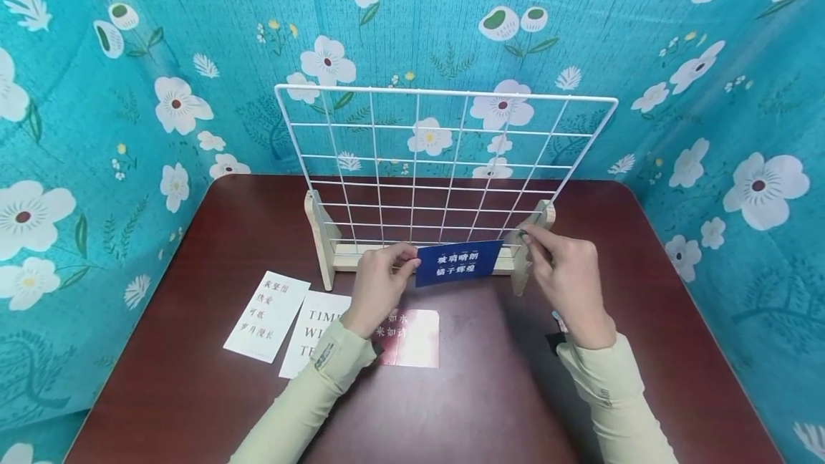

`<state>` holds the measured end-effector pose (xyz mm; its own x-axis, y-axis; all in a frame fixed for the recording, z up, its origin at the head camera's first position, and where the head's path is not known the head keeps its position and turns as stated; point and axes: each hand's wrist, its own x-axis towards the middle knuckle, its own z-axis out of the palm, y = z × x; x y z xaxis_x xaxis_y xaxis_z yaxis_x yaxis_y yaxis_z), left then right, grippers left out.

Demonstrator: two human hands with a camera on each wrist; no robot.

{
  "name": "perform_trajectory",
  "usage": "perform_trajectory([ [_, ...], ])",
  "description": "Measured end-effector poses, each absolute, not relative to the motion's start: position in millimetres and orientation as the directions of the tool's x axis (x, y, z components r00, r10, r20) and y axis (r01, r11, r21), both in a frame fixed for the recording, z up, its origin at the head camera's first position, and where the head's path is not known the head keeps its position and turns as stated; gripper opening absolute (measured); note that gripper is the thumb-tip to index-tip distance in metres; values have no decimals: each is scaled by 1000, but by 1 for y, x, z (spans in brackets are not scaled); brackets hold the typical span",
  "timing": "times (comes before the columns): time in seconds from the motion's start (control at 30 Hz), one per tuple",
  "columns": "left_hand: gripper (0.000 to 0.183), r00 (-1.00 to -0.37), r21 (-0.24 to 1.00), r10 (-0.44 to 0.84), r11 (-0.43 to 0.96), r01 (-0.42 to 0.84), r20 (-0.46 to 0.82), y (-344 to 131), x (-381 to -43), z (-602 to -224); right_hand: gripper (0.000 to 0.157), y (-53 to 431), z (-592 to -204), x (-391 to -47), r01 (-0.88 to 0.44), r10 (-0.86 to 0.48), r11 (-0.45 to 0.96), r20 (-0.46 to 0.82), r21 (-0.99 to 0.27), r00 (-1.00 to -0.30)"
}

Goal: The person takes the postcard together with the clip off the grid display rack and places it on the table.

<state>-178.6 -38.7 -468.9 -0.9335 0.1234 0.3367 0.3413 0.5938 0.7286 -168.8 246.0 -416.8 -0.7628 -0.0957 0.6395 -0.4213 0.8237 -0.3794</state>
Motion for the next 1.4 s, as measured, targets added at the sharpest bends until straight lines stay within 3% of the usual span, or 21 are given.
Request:
perform_trajectory([
  [0.2,10,-943,764,86,564,312,322,-62,-164,-459,15,277,-425,-158,-323,-25,872,627,-367,-779],
  [0.4,10,-952,776,104,557,295,288,-78,-148,-457,18,306,-437,-141,-132,120,892,507,-433,-853],
  [0.6,11,-963,791,94,554,261,251,-93,-136,-458,18,330,-454,-129,-14,189,905,432,-425,-882],
  [0.9,13,-988,820,75,552,152,132,-121,-116,-459,17,358,-474,-117,-15,136,926,368,-378,-920],
  [1.23,8,-996,811,84,585,22,-33,-140,-92,-474,18,375,-479,-127,19,70,941,138,-339,-988],
  [1.4,7,-986,802,112,596,-34,-125,-145,-83,-481,11,378,-490,-123,53,71,943,46,-329,-996],
])
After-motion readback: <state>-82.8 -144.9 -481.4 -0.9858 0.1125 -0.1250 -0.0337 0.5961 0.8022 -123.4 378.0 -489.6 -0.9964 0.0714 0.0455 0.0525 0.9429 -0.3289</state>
